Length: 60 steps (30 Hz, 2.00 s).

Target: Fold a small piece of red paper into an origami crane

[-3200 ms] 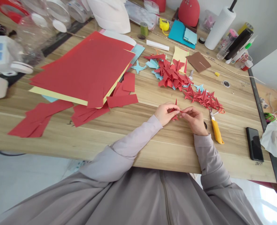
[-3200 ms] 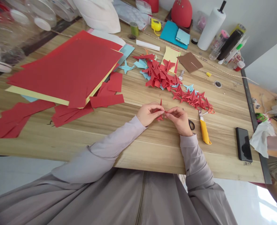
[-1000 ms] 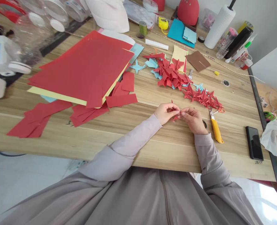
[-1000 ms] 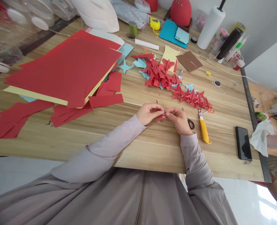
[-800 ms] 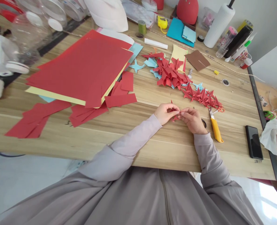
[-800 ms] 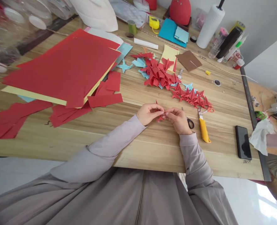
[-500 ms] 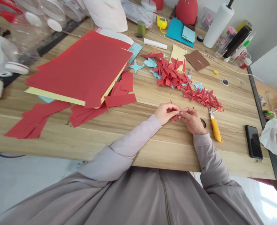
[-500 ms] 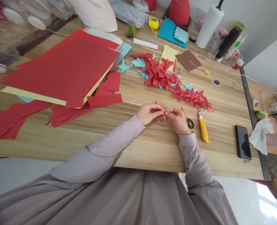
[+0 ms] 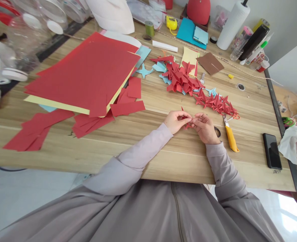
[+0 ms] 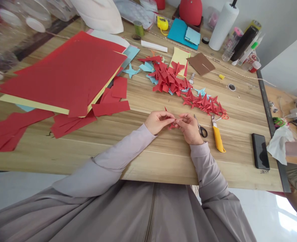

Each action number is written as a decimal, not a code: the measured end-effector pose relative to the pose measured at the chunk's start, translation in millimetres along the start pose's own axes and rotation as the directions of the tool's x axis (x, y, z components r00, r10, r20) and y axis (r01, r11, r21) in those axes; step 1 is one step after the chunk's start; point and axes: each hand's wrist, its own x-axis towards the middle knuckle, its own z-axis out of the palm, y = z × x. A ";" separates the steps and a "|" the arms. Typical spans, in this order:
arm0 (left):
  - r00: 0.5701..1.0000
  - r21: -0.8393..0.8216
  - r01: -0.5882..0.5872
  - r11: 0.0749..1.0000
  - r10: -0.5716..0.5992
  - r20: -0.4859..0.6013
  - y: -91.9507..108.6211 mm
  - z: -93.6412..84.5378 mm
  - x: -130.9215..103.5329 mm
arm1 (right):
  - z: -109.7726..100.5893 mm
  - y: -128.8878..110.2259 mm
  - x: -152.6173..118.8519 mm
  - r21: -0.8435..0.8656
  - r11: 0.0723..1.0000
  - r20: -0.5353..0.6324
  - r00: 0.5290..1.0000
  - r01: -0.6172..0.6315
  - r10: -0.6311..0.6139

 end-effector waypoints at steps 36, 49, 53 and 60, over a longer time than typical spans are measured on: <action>0.997 0.074 -0.012 0.997 0.018 -0.074 -0.6 1.6 -1.3 | 2.3 -0.3 -1.1 -0.101 0.994 0.000 0.999 0.048 -0.048; 0.996 0.108 -0.038 0.993 0.046 -0.073 -6.7 1.8 -1.6 | 1.8 2.0 -0.6 -0.087 0.995 -0.032 0.998 0.053 -0.056; 0.992 0.122 -0.072 0.990 0.084 -0.091 -10.0 1.3 -1.2 | 3.8 1.4 -1.5 -0.076 0.994 -0.042 0.996 0.073 -0.076; 0.993 0.123 -0.043 0.991 0.056 -0.106 -1.8 -0.6 0.0 | 2.2 -2.5 -2.2 -0.131 0.990 0.016 0.999 0.045 -0.043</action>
